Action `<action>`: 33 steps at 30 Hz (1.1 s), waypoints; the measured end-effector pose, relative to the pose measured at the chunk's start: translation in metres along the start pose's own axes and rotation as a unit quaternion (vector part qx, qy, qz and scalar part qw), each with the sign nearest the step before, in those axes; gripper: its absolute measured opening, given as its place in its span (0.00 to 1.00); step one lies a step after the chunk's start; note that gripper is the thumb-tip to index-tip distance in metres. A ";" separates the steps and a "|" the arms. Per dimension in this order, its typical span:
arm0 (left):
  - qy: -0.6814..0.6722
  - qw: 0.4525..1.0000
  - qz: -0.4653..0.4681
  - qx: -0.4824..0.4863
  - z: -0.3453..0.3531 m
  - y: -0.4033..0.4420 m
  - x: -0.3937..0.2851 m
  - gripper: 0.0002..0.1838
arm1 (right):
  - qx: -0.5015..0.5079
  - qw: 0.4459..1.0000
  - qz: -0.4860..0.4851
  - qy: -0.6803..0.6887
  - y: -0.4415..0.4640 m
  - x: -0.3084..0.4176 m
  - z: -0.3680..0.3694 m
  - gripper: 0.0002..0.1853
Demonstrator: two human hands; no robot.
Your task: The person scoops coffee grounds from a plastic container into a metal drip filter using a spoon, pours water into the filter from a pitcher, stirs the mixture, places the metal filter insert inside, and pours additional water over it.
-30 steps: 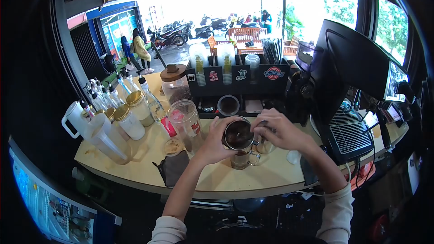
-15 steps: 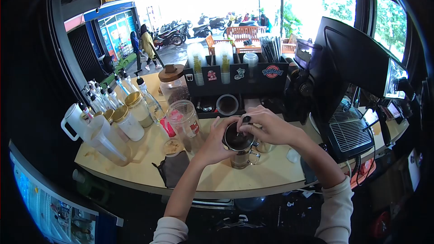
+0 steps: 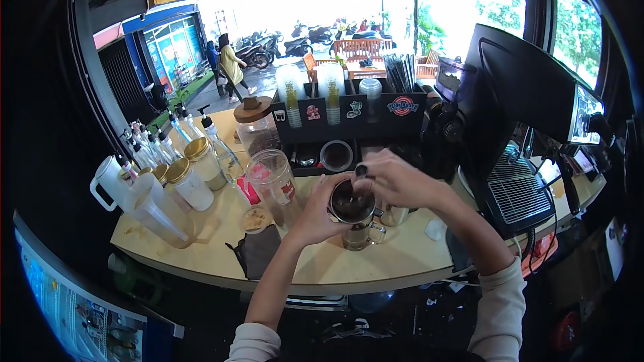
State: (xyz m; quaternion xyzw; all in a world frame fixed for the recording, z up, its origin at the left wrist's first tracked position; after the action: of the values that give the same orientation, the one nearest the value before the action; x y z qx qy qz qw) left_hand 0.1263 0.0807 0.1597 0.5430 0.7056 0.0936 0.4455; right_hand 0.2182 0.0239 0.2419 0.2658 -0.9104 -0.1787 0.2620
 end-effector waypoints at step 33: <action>-0.128 0.965 -0.021 -0.227 0.000 -0.006 0.007 0.41 | -0.137 0.986 0.070 0.071 -0.022 -0.006 0.007 0.04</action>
State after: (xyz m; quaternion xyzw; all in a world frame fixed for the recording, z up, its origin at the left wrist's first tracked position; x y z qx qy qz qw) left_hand 0.1225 0.0846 0.1521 0.4203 0.6143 0.1717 0.6453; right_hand 0.2270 0.0110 0.2238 0.1748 -0.8727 -0.2635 0.3720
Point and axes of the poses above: each hand's wrist, its own y-axis towards the middle knuckle, its own z-axis out of the palm, x = y × z, the point moved 9 cm from there along y, towards the middle knuckle, and after that the axes turned 7 degrees about z, right-handed, at the moved point
